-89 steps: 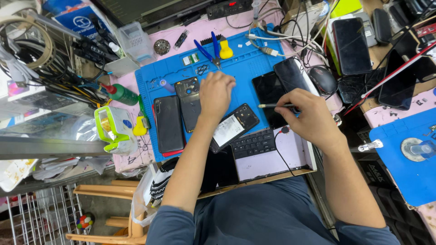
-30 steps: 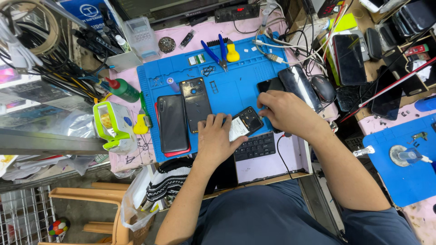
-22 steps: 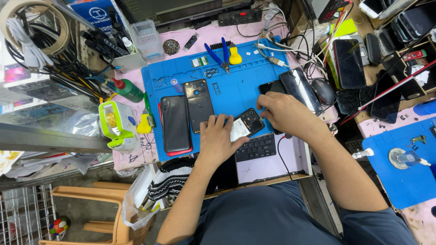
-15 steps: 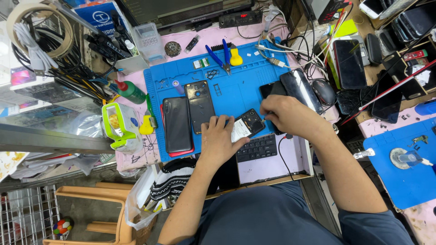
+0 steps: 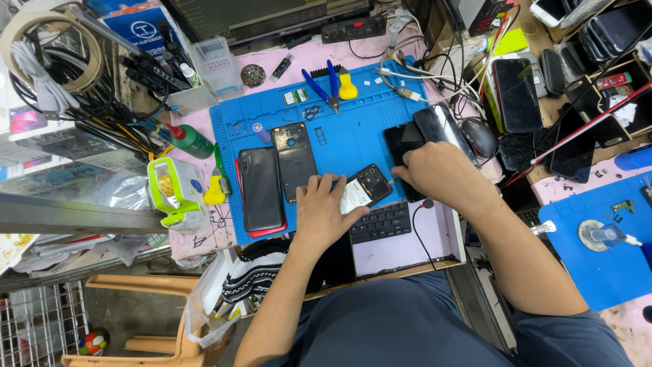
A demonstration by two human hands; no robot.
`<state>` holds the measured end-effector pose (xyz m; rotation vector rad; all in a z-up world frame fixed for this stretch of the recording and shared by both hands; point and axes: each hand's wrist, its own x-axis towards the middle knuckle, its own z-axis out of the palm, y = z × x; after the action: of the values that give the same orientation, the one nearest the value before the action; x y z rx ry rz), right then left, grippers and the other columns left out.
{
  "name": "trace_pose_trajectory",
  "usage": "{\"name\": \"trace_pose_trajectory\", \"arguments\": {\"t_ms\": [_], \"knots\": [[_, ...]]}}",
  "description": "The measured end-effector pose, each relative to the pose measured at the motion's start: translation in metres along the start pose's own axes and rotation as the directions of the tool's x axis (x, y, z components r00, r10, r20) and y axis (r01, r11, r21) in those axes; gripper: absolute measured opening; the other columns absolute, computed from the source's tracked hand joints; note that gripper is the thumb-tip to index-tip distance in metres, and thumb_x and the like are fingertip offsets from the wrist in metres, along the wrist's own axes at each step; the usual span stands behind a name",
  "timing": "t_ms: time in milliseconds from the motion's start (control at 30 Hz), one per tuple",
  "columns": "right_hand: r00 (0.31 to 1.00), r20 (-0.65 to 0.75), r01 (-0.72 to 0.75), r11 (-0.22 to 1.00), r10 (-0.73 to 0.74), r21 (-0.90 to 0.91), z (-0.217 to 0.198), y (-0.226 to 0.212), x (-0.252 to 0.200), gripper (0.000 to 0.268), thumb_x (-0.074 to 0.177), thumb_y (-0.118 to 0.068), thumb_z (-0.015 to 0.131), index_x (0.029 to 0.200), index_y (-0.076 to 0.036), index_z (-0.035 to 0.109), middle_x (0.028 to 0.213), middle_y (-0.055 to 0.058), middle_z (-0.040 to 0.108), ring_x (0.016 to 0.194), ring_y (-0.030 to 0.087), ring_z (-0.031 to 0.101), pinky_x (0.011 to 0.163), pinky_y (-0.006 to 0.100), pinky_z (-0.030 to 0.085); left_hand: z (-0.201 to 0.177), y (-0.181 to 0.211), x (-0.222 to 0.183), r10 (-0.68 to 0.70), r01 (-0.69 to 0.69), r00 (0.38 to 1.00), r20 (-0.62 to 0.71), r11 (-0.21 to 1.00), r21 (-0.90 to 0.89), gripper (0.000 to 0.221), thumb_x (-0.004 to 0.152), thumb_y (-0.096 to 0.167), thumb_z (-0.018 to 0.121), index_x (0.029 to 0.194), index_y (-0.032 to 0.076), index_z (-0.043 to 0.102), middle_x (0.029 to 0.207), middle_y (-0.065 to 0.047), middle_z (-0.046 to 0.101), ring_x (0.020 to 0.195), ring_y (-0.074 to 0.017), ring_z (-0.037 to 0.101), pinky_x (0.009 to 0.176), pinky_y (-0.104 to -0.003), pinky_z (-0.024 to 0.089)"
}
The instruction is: The person manipulates several mobile phones and components on a workbench, removing covers by hand and using a screwdriver to work on internal parts.
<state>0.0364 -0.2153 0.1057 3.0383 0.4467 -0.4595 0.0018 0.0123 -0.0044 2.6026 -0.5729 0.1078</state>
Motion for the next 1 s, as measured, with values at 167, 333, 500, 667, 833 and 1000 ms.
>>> {"name": "trace_pose_trajectory", "arguments": {"t_ms": [167, 333, 500, 667, 833, 1000], "knots": [[0.869, -0.315, 0.451, 0.872, -0.380, 0.193, 0.007, 0.004, 0.000, 0.009, 0.077, -0.010, 0.071, 0.081, -0.005, 0.064, 0.084, 0.014, 0.070, 0.083, 0.036, 0.070, 0.073, 0.046, 0.053, 0.000, 0.000, -0.001, -0.003, 0.003, 1.000, -0.007, 1.000, -0.001, 0.084, 0.077, 0.066, 0.074, 0.128, 0.000, 0.068, 0.119, -0.011, 0.063, 0.112, -0.0302, 0.053, 0.088, -0.049, 0.040], [0.953, -0.222, 0.255, 0.940, -0.205, 0.228, 0.006, 0.001, -0.003, 0.023, 0.083, -0.022, 0.074, 0.096, -0.004, 0.067, 0.086, 0.015, 0.067, 0.089, 0.037, 0.066, 0.079, 0.047, 0.051, 0.000, 0.000, -0.001, -0.003, 0.003, 1.000, -0.007, 1.000, 0.007, 0.082, 0.077, 0.065, 0.074, 0.127, 0.001, 0.069, 0.120, -0.010, 0.062, 0.112, -0.0301, 0.052, 0.087, -0.049, 0.040], [0.895, -0.329, 0.382, 0.898, -0.301, 0.218, 0.008, 0.000, -0.009, 0.028, 0.085, -0.009, 0.069, 0.113, -0.004, 0.070, 0.094, 0.014, 0.067, 0.095, 0.036, 0.066, 0.086, 0.047, 0.051, 0.001, 0.000, -0.002, 0.020, -0.020, 0.999, -0.038, 1.000, 0.015, 0.083, 0.078, 0.066, 0.073, 0.127, -0.001, 0.068, 0.119, -0.010, 0.062, 0.111, -0.0301, 0.052, 0.088, -0.049, 0.040], [0.907, -0.316, 0.363, 0.896, -0.277, 0.257, 0.005, -0.001, -0.012, 0.030, 0.079, -0.012, 0.070, 0.107, -0.004, 0.071, 0.099, 0.015, 0.068, 0.097, 0.037, 0.066, 0.085, 0.047, 0.051, 0.001, 0.001, -0.003, 0.021, -0.021, 0.999, -0.035, 1.000, 0.017, 0.083, 0.078, 0.066, 0.073, 0.127, -0.001, 0.068, 0.118, -0.010, 0.062, 0.111, -0.0300, 0.052, 0.088, -0.049, 0.040], [0.969, -0.200, 0.195, 0.945, -0.145, 0.261, 0.005, -0.003, -0.008, 0.019, 0.096, -0.019, 0.068, 0.110, -0.007, 0.070, 0.095, 0.013, 0.069, 0.098, 0.033, 0.068, 0.088, 0.045, 0.053, 0.000, 0.002, -0.001, 0.016, -0.016, 1.000, -0.025, 1.000, 0.025, 0.084, 0.078, 0.066, 0.073, 0.127, -0.002, 0.068, 0.117, -0.011, 0.062, 0.111, -0.0302, 0.052, 0.088, -0.049, 0.040], [0.803, -0.459, 0.507, 0.841, -0.381, 0.190, 0.002, 0.000, -0.013, 0.039, 0.073, 0.001, 0.057, 0.109, -0.005, 0.071, 0.096, 0.015, 0.069, 0.095, 0.036, 0.068, 0.084, 0.046, 0.053, 0.001, 0.001, -0.002, 0.018, -0.018, 0.999, -0.030, 1.000, 0.022, 0.083, 0.079, 0.066, 0.073, 0.127, -0.002, 0.068, 0.118, -0.010, 0.062, 0.111, -0.0299, 0.052, 0.088, -0.049, 0.040]]}}
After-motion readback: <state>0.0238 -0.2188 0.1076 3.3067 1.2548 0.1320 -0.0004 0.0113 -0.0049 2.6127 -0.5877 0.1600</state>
